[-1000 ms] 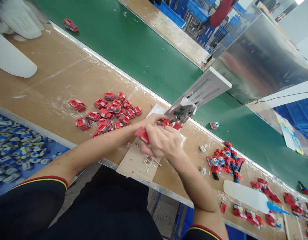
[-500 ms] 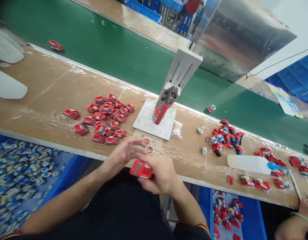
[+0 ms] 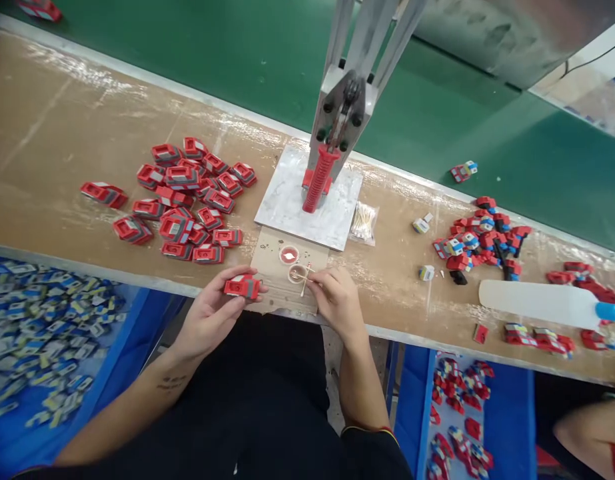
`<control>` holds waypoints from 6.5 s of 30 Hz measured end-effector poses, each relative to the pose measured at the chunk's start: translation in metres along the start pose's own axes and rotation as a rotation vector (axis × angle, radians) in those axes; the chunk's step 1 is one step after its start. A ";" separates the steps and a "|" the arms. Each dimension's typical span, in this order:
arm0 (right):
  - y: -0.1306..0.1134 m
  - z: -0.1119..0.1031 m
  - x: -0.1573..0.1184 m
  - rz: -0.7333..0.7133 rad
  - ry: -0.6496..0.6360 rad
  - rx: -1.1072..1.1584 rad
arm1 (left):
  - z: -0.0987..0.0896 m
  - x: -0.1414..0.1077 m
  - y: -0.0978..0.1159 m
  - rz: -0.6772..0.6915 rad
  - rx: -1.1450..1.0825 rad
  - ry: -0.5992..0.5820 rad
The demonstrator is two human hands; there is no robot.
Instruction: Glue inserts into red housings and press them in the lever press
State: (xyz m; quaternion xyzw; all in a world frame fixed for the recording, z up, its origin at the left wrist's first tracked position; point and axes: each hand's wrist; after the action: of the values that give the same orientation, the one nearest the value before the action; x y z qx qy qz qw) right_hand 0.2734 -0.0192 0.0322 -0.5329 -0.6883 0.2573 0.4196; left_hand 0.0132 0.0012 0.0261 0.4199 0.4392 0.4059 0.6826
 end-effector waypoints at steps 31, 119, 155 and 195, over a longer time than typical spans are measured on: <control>-0.063 0.045 0.007 0.023 0.239 0.820 | 0.002 0.010 0.000 0.707 0.551 0.025; -0.065 0.039 0.013 -0.242 0.170 0.472 | -0.003 0.010 0.007 0.723 0.767 0.102; -0.059 0.031 0.017 -0.259 0.178 0.319 | -0.002 0.007 0.008 0.685 0.783 0.105; 0.005 -0.021 0.002 -0.035 -0.060 0.087 | -0.034 0.010 -0.006 0.434 0.494 0.194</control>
State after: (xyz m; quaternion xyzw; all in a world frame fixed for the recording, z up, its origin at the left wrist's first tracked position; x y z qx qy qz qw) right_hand 0.2933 -0.0172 0.0395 -0.4943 -0.6979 0.2951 0.4260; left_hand -0.0150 0.0163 0.0087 0.6156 0.4875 0.4610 0.4134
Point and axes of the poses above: each hand's wrist, its own x-axis towards the middle knuckle, its own z-axis out of the palm, y = z × x, and after that the axes turned 15 degrees about x, right-handed
